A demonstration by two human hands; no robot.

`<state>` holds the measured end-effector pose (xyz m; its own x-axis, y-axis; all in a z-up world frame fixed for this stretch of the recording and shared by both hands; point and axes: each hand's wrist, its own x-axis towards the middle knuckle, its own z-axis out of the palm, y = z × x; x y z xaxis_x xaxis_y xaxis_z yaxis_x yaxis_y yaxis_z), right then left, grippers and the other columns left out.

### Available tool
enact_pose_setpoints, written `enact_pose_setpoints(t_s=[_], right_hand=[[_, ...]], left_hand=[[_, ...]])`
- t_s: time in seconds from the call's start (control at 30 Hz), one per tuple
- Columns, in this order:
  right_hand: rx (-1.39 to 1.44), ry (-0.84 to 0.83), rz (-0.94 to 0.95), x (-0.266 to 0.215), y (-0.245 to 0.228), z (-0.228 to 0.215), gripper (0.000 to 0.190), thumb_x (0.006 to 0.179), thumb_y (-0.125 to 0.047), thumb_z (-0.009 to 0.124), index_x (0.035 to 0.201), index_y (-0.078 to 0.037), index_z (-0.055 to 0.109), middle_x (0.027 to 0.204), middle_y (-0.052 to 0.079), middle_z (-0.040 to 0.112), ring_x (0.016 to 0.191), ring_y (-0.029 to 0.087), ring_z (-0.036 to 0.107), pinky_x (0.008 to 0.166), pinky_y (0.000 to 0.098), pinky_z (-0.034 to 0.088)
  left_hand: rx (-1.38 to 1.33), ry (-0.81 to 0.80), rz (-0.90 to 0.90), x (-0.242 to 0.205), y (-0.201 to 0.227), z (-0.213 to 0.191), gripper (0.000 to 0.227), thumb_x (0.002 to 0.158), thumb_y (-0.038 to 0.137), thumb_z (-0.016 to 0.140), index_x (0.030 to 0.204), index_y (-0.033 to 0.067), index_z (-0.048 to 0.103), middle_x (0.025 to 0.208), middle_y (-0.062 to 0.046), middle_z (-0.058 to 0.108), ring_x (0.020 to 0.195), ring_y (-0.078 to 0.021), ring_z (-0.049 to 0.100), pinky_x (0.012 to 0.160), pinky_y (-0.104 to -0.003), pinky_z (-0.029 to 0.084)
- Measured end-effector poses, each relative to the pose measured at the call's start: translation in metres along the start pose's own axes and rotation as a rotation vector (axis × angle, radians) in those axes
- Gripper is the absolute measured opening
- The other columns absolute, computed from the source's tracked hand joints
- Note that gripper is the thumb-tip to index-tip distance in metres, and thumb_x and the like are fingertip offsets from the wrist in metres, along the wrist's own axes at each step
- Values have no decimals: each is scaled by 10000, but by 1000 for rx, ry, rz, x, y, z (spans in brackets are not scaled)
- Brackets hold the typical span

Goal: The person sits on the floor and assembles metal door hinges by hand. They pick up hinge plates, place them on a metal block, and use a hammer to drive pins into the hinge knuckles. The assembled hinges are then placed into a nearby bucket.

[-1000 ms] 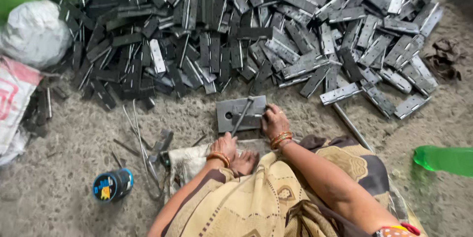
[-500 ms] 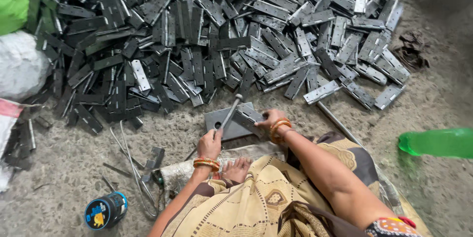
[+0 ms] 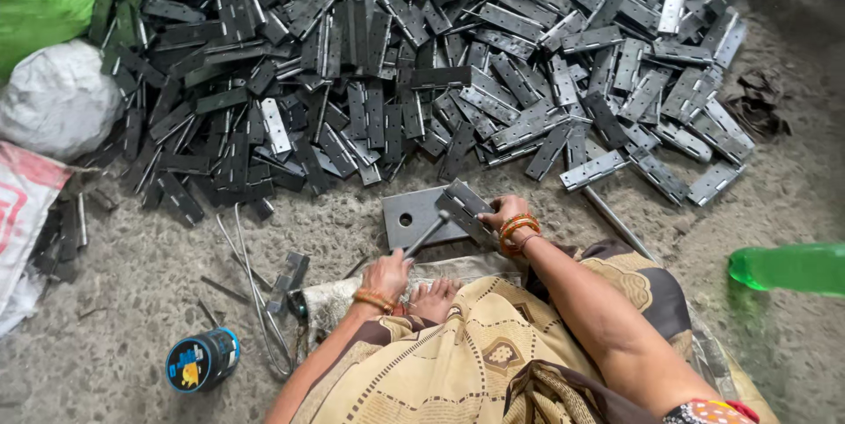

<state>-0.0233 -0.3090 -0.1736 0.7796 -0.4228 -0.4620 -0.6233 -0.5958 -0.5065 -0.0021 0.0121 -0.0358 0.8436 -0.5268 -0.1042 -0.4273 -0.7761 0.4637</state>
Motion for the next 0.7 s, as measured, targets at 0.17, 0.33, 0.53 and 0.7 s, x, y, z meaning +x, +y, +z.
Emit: enact_pose_setpoints(t_s=[0.17, 0.33, 0.53, 0.7], right_hand=[[120, 0, -29, -10, 1, 0, 444, 735, -433, 870, 1066, -144, 809, 918, 117, 807, 831, 242, 779, 806, 361, 590], [146, 113, -150, -10, -2, 1, 475, 718, -404, 906, 1070, -107, 789, 937, 143, 775, 819, 248, 767, 775, 356, 597], [130, 135, -113, -20, -13, -14, 437, 723, -388, 913, 1043, -110, 807, 910, 130, 776, 803, 259, 751, 772, 375, 580], [128, 119, -181, -35, -21, -22, 380, 738, -347, 888, 1004, -89, 801, 877, 121, 782, 785, 251, 764, 769, 363, 592]], left_hand=[[-43, 103, -107, 14, 4, -21, 335, 1007, 375, 595, 911, 59, 651, 668, -243, 649, 646, -466, 655, 553, -557, 497], [-400, 537, 138, 19, 41, -73, 160, 1054, 200, 576, 1024, 46, 606, 639, -152, 576, 519, -330, 603, 499, -446, 419], [-466, 473, 297, 20, 31, -21, 175, 1070, 228, 546, 1103, 59, 578, 736, -185, 627, 587, -360, 602, 520, -455, 467], [65, -98, -100, 14, -8, 33, 298, 1027, 349, 597, 980, 55, 601, 745, -256, 682, 704, -484, 658, 592, -575, 493]])
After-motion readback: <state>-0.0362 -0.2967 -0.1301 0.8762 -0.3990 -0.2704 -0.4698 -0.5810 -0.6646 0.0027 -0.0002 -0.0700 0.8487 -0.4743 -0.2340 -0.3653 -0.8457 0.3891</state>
